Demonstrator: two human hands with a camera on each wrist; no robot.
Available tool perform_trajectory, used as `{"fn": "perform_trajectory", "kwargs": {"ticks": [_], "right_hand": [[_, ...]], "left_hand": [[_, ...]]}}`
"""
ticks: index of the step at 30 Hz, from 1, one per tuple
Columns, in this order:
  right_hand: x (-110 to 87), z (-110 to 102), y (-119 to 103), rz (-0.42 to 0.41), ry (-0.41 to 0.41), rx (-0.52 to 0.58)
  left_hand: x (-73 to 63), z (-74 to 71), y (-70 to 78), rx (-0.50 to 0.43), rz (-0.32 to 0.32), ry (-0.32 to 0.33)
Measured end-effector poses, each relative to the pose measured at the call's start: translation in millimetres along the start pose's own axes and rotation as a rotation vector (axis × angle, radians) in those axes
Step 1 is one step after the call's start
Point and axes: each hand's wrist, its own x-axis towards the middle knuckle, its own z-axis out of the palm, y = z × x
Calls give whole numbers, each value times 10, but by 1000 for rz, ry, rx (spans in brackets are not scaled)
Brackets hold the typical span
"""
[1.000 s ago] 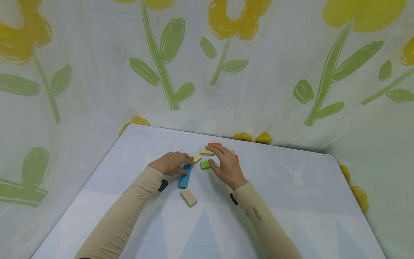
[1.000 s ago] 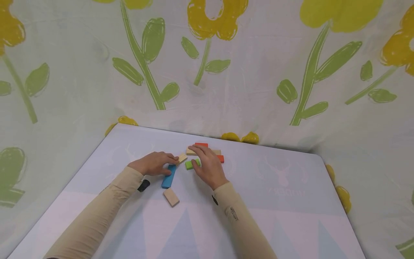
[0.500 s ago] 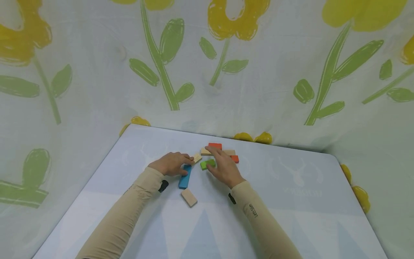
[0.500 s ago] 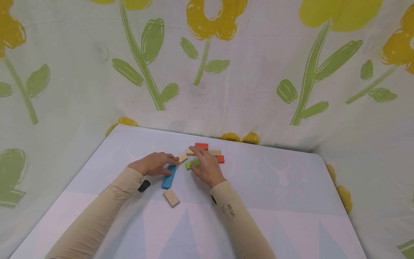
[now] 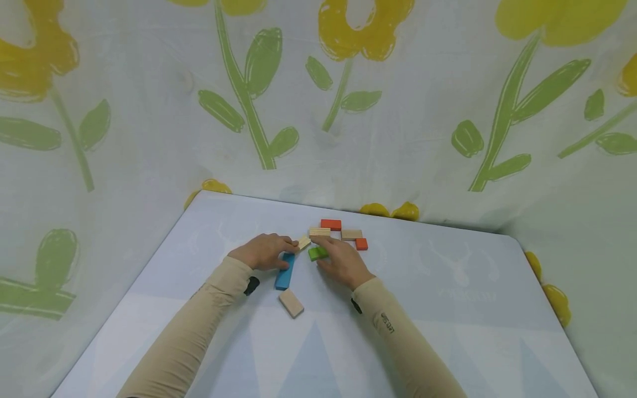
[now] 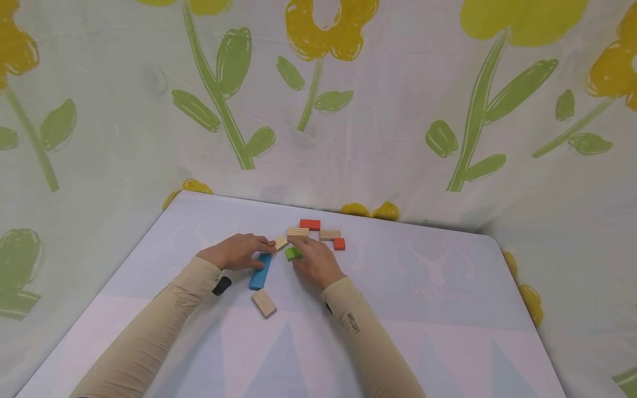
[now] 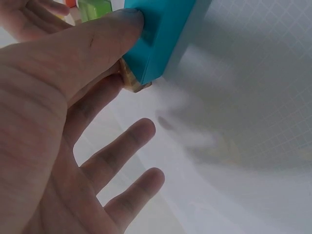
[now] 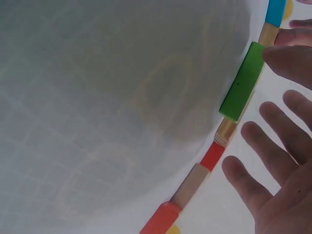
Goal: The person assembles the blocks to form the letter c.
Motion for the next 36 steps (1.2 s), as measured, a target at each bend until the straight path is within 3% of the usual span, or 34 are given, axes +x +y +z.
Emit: {"fn": "perform_trajectory", "kwargs": {"ticks": [13, 17, 36], "right_hand": [[8, 40, -28, -20, -31, -119], [26, 52, -30, -30, -1, -133], [25, 91, -47, 11, 92, -52]], "left_hand": [[-18, -19, 2, 18, 11, 6], [-19, -26, 15, 22, 11, -2], [-15, -6, 26, 26, -8, -14]]}}
